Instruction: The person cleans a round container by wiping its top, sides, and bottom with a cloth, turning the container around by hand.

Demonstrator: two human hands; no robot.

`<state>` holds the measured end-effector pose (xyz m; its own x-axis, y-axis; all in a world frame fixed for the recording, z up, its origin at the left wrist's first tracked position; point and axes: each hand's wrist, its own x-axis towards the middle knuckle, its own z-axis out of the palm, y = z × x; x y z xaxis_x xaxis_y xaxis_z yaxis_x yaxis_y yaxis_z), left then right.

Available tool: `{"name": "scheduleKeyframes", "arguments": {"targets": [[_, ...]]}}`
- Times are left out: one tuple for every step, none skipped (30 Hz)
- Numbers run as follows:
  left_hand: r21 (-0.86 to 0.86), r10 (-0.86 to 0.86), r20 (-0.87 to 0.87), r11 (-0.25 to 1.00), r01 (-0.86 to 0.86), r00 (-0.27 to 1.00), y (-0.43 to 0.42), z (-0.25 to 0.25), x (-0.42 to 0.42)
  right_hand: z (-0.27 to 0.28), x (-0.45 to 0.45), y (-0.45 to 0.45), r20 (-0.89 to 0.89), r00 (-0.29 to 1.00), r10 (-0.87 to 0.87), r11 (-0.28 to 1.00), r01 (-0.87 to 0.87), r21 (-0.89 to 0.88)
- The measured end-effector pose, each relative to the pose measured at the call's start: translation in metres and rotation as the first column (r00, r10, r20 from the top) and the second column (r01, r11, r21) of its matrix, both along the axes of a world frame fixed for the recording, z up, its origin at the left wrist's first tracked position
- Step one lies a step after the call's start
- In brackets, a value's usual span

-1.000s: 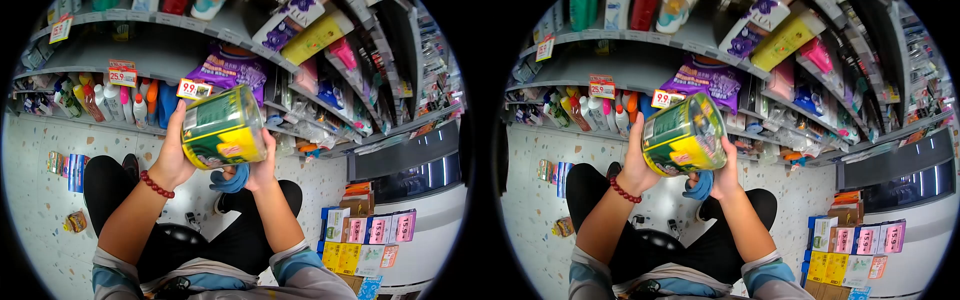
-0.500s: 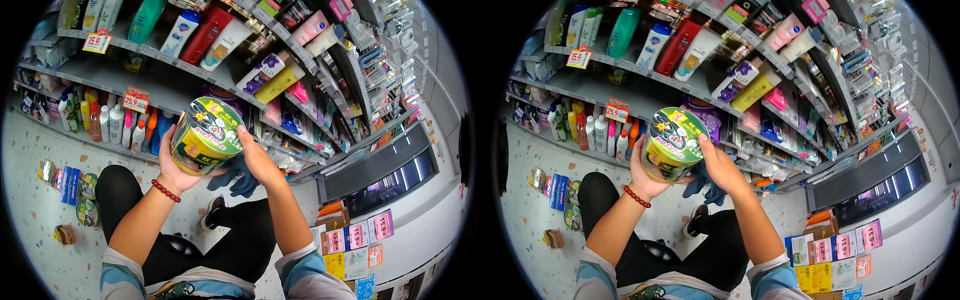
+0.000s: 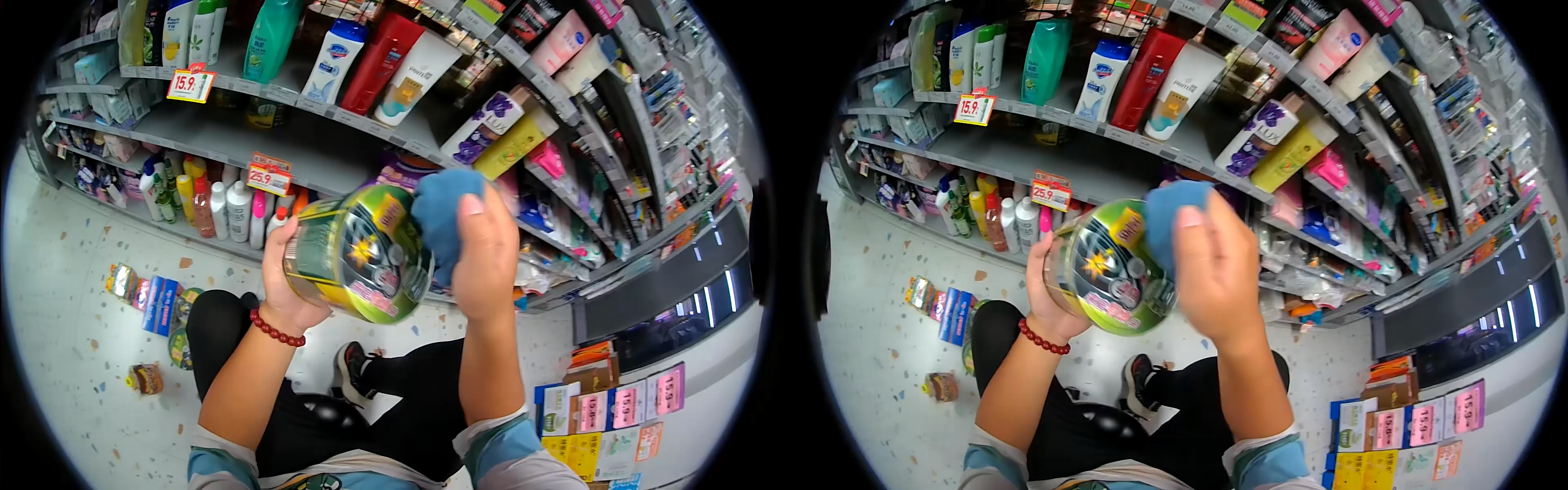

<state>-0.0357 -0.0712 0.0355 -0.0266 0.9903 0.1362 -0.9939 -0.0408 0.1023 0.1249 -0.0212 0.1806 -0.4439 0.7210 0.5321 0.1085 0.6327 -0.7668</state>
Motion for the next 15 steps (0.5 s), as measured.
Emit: {"name": "scheduleKeyframes", "arguments": {"targets": [[-0.023, -0.007, -0.065, 1.0, 0.005, 0.998, 0.001, -0.005, -0.003, 0.002, -0.009, -0.002, 0.149, 0.989, 0.001, 0.985, -0.027, 0.169], [-0.016, -0.02, -0.056, 1.0, 0.019, 0.998, -0.001, -0.006, -0.004, 0.004, -0.016, -0.005, 0.227, 0.974, 0.0, 0.985, -0.039, 0.167], [-0.01, -0.031, -0.052, 0.999, 0.031, 0.998, -0.004, -0.006, -0.003, 0.002, -0.022, -0.006, 0.3, 0.954, 0.002, 0.985, -0.054, 0.165], [-0.032, -0.052, -0.05, 0.998, 0.05, 0.997, -0.006, -0.007, -0.002, -0.007, -0.023, 0.004, 0.311, 0.95, -0.016, 0.95, -0.083, 0.301], [-0.053, -0.073, -0.043, 0.996, 0.071, 0.996, -0.006, -0.009, -0.001, -0.01, -0.023, 0.01, 0.302, 0.953, 0.018, 0.947, -0.114, 0.302], [-0.057, -0.091, -0.028, 0.994, 0.09, 0.995, -0.006, -0.01, 0.0, -0.013, -0.023, 0.016, 0.3, 0.954, 0.023, 0.958, -0.107, 0.266], [0.03, -0.124, -0.021, 0.992, 0.125, 0.992, -0.006, -0.01, -0.002, -0.016, -0.023, 0.021, 0.304, 0.952, 0.023, 0.967, -0.098, 0.233], [-0.006, -0.101, -0.06, 0.995, 0.101, 0.993, -0.005, -0.012, -0.003, -0.019, -0.023, 0.027, 0.318, 0.948, 0.009, 0.972, -0.083, 0.222], [-0.035, -0.079, -0.099, 0.997, 0.076, 0.992, -0.002, -0.014, -0.004, -0.024, -0.026, 0.031, 0.301, 0.954, 0.017, 0.974, -0.084, 0.211], [-0.048, -0.076, -0.116, 0.996, 0.07, 0.99, -0.001, -0.016, -0.006, -0.03, -0.028, 0.034, 0.321, 0.947, 0.029, 0.97, -0.105, 0.22], [-0.086, -0.03, -0.125, 0.996, 0.019, 0.992, 0.0, -0.018, -0.008, -0.036, -0.03, 0.036, 0.343, 0.938, 0.04, 0.967, -0.123, 0.225], [-0.127, 0.01, -0.133, 0.992, -0.027, 0.991, -0.001, -0.018, -0.009, -0.042, -0.032, 0.036, 0.365, 0.93, 0.037, 0.942, -0.155, 0.298], [-0.14, 0.009, -0.145, 0.99, -0.029, 0.989, 0.0, -0.016, -0.008, -0.051, -0.036, 0.035, 0.323, 0.943, 0.079, 0.933, -0.184, 0.31], [-0.219, 0.043, -0.113, 0.974, -0.067, 0.993, 0.001, -0.01, -0.008, -0.049, -0.038, 0.029, 0.364, 0.926, 0.102, 0.933, -0.216, 0.287], [-0.296, 0.08, -0.08, 0.95, -0.101, 0.994, 0.002, -0.007, -0.009, -0.046, -0.039, 0.025, 0.407, 0.905, 0.126, 0.933, -0.248, 0.262]]}}
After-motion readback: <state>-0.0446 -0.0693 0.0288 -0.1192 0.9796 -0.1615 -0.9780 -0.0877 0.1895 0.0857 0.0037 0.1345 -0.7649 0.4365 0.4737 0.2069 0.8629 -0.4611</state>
